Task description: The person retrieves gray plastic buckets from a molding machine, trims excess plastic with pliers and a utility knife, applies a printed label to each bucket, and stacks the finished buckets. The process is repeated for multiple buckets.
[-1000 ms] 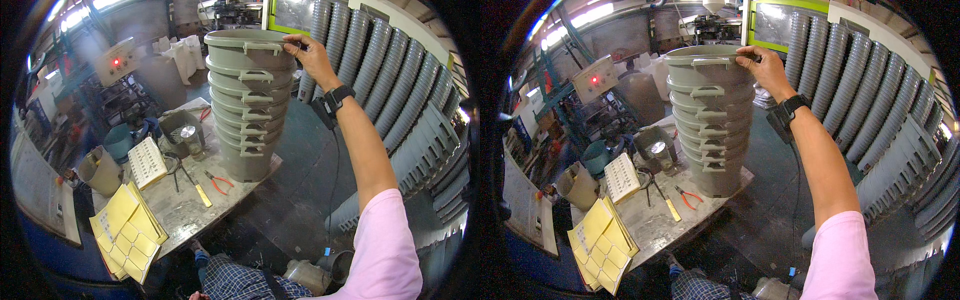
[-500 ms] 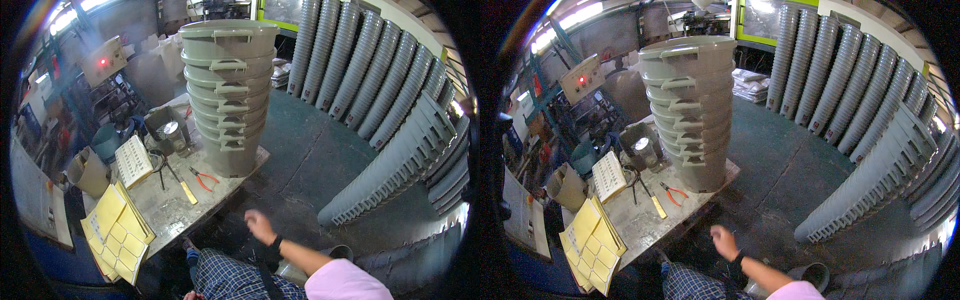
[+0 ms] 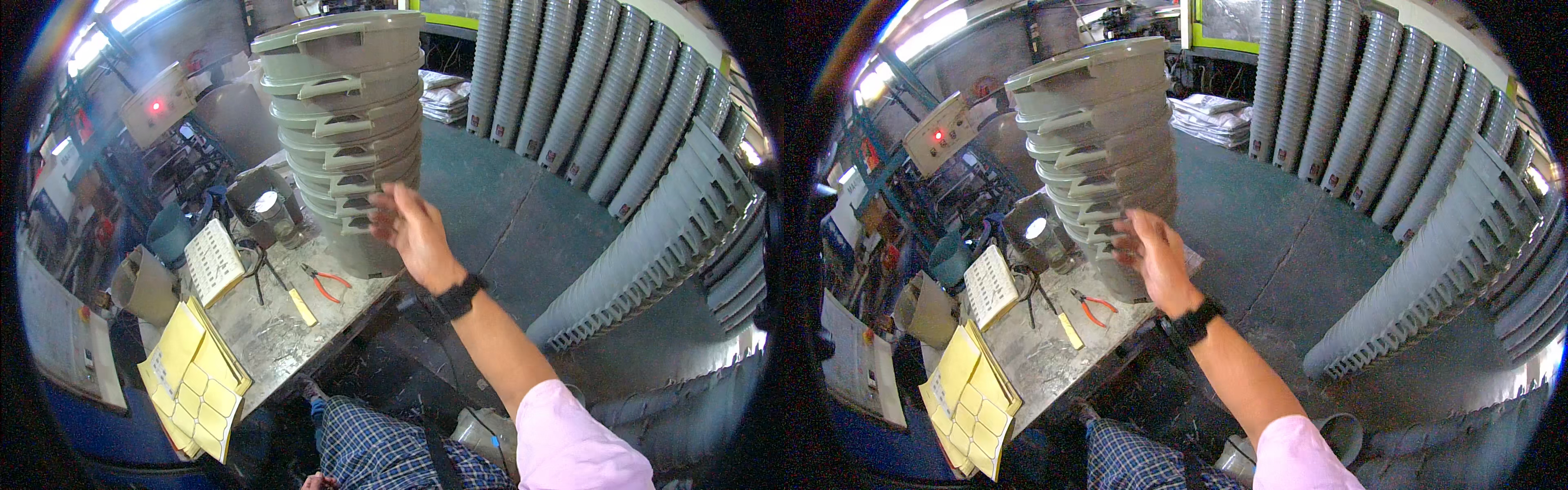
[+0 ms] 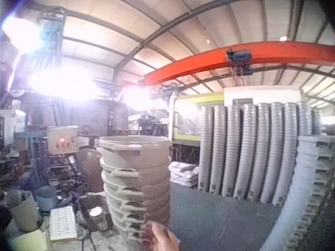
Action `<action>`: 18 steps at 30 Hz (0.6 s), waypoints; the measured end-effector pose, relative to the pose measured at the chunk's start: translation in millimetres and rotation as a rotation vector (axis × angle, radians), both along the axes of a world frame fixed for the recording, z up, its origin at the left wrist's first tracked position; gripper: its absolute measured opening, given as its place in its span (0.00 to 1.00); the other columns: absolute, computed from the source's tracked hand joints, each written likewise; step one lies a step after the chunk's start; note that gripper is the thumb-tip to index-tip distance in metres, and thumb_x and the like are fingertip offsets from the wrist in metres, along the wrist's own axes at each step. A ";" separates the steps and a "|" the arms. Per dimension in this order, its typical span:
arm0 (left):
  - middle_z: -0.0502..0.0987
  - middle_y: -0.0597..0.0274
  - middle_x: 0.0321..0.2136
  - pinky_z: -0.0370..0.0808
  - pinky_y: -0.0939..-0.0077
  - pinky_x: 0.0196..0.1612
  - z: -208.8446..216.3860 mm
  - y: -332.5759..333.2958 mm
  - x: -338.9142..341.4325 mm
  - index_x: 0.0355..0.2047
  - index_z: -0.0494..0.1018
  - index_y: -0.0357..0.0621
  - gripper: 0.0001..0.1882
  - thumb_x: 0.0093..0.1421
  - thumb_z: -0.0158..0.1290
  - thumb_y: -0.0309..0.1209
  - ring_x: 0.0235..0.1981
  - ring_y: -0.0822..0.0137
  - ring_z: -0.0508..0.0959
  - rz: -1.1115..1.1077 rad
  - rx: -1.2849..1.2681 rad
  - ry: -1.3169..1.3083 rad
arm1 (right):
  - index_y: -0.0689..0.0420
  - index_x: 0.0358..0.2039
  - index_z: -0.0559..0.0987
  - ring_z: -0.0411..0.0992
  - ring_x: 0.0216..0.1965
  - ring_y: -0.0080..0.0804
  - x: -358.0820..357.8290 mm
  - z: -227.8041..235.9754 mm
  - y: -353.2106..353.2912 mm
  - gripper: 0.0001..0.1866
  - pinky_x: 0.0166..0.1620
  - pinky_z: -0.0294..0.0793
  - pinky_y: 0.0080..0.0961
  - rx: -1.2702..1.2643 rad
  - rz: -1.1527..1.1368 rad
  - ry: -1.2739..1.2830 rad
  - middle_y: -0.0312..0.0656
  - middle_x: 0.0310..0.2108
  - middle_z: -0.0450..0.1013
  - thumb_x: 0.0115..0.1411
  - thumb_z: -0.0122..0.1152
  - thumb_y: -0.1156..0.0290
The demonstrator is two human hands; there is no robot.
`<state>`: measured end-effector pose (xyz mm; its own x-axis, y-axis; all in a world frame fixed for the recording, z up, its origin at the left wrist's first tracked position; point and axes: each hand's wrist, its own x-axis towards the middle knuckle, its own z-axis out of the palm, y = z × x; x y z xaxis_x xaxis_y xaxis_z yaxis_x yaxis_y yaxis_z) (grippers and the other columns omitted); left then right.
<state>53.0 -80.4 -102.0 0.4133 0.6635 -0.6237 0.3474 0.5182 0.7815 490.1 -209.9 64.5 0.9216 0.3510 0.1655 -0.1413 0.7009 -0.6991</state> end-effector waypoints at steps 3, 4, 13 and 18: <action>0.67 0.69 0.14 0.59 0.81 0.22 -1.3 -1.6 4.6 0.19 0.70 0.47 0.14 0.60 0.46 0.35 0.16 0.76 0.64 -0.038 0.025 0.042 | 0.60 0.43 0.70 0.73 0.36 0.32 15.8 40.3 17.5 0.17 0.39 0.75 0.29 0.113 0.151 0.099 0.44 0.37 0.74 0.61 0.55 0.60; 0.67 0.69 0.14 0.59 0.81 0.22 -1.0 -1.8 5.4 0.18 0.70 0.46 0.14 0.60 0.47 0.35 0.16 0.76 0.64 -0.044 0.030 0.046 | 0.61 0.41 0.71 0.73 0.36 0.32 16.1 44.3 21.9 0.16 0.40 0.76 0.28 0.095 0.119 0.129 0.45 0.37 0.74 0.61 0.55 0.62; 0.69 0.69 0.16 0.61 0.80 0.25 10.4 1.4 5.9 0.19 0.71 0.44 0.14 0.60 0.48 0.34 0.18 0.76 0.65 -0.091 0.011 0.039 | 0.61 0.35 0.72 0.75 0.28 0.32 6.7 51.9 68.2 0.10 0.32 0.78 0.27 0.207 0.086 0.230 0.46 0.30 0.75 0.60 0.54 0.66; 0.68 0.69 0.15 0.61 0.81 0.24 6.8 4.2 1.1 0.20 0.71 0.44 0.14 0.61 0.47 0.34 0.18 0.76 0.65 -0.053 0.008 0.013 | 0.62 0.37 0.69 0.75 0.23 0.30 6.9 59.2 69.6 0.16 0.23 0.75 0.21 -0.304 -0.199 0.024 0.49 0.29 0.76 0.63 0.49 0.59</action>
<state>54.1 -76.3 -95.1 0.4401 0.6460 -0.6238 0.3840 0.4925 0.7810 497.0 -140.2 123.7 0.9793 0.1940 0.0585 -0.0421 0.4771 -0.8778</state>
